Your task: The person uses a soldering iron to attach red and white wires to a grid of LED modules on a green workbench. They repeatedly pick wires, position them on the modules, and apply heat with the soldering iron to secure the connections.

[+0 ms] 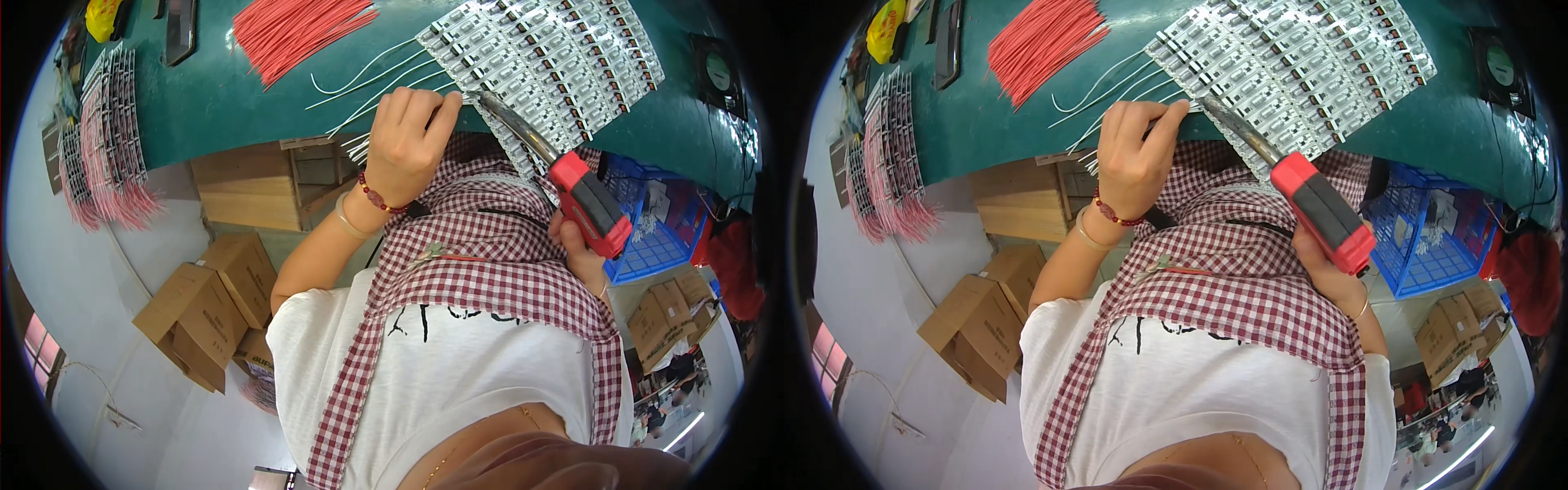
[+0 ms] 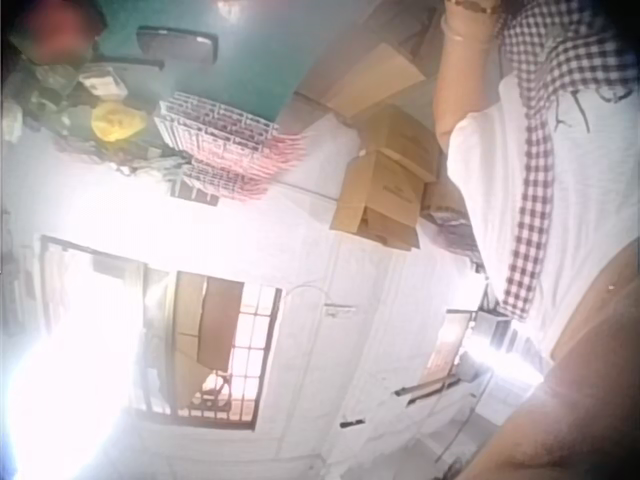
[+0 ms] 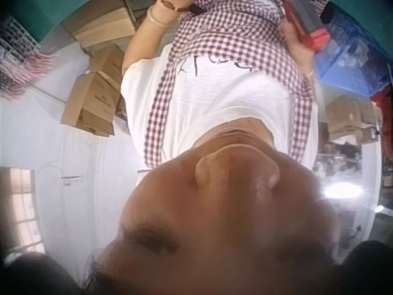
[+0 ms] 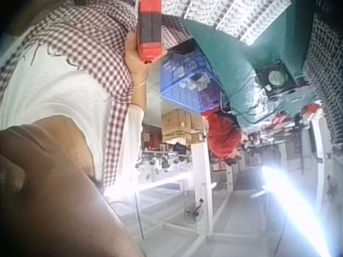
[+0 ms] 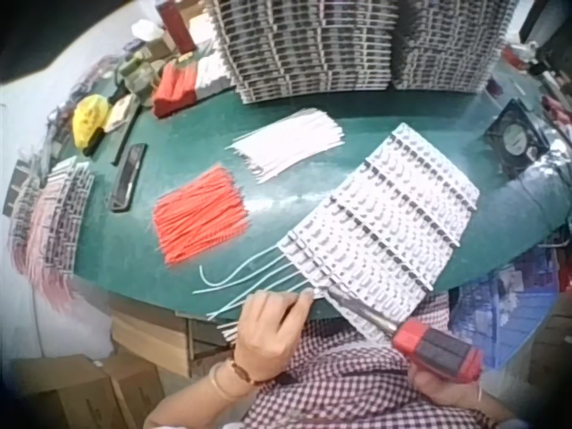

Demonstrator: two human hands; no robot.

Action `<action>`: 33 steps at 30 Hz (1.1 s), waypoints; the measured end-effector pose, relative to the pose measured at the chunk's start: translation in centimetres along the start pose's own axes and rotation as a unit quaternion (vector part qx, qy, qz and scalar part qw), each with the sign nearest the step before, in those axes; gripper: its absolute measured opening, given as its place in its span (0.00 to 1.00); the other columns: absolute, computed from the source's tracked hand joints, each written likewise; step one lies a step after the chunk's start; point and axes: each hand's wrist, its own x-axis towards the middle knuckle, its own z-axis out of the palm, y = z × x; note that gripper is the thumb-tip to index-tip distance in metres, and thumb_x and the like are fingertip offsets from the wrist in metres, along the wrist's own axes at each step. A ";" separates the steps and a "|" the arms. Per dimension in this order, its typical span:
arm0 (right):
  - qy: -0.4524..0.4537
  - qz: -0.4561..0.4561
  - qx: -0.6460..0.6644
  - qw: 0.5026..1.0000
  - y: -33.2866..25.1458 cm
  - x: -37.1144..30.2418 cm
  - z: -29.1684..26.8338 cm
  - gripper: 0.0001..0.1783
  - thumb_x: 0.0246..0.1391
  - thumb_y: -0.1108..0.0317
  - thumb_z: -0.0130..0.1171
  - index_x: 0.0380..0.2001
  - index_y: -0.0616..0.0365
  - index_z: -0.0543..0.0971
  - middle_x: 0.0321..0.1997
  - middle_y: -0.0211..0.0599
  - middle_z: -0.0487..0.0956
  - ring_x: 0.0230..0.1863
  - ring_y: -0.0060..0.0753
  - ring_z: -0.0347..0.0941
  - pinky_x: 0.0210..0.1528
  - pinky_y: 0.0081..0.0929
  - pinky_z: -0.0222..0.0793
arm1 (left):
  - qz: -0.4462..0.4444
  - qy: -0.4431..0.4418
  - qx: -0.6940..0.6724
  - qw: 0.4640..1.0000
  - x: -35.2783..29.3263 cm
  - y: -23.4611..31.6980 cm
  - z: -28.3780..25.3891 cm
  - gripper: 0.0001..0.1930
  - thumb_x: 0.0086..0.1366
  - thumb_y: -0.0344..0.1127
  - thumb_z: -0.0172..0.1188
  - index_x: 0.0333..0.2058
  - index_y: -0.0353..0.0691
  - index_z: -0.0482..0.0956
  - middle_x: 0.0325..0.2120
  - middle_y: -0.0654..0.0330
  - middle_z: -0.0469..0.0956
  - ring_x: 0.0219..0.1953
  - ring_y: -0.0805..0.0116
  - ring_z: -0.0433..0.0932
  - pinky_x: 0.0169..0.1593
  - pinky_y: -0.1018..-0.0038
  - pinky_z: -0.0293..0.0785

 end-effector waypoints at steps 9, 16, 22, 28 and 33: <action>0.062 0.025 0.188 0.980 -3.8 0.7 -0.1 0.24 0.56 0.47 0.57 0.36 0.62 0.75 0.24 0.31 0.74 0.26 0.23 0.68 0.28 0.22 0.63 | 0.004 -0.001 0.004 1.000 -0.1 0.0 0.1 0.15 0.46 0.21 0.62 0.37 0.36 0.80 0.27 0.61 0.72 0.29 0.64 0.70 0.33 0.70 0.66; 0.064 0.046 0.222 0.972 -3.4 0.0 -0.2 0.21 0.56 0.49 0.58 0.30 0.60 0.76 0.26 0.30 0.74 0.27 0.22 0.67 0.30 0.22 0.63 | 0.005 0.021 0.009 1.000 -0.2 -0.5 0.6 0.14 0.47 0.21 0.63 0.35 0.36 0.80 0.27 0.61 0.72 0.29 0.64 0.70 0.33 0.70 0.64; 0.064 0.052 0.239 0.967 -3.5 -0.2 -0.1 0.21 0.55 0.50 0.59 0.30 0.61 0.76 0.25 0.30 0.74 0.27 0.22 0.67 0.29 0.22 0.62 | 0.019 0.045 0.019 0.999 -0.5 -0.4 0.4 0.14 0.46 0.22 0.63 0.35 0.37 0.80 0.27 0.63 0.73 0.28 0.65 0.70 0.33 0.70 0.63; 0.063 0.041 0.222 0.972 -3.2 -0.3 0.1 0.18 0.57 0.54 0.59 0.32 0.61 0.76 0.26 0.30 0.74 0.26 0.22 0.67 0.29 0.22 0.63 | 0.026 0.027 -0.019 0.999 -0.9 0.4 0.4 0.16 0.44 0.22 0.62 0.36 0.37 0.82 0.26 0.63 0.74 0.26 0.67 0.69 0.30 0.72 0.63; 0.040 0.042 0.231 0.971 -3.0 -0.3 -0.1 0.16 0.57 0.57 0.59 0.34 0.61 0.77 0.26 0.30 0.75 0.27 0.24 0.69 0.31 0.23 0.65 | 0.029 0.027 -0.016 0.999 -1.2 0.5 0.6 0.16 0.44 0.21 0.62 0.36 0.36 0.82 0.25 0.63 0.73 0.26 0.67 0.69 0.30 0.73 0.64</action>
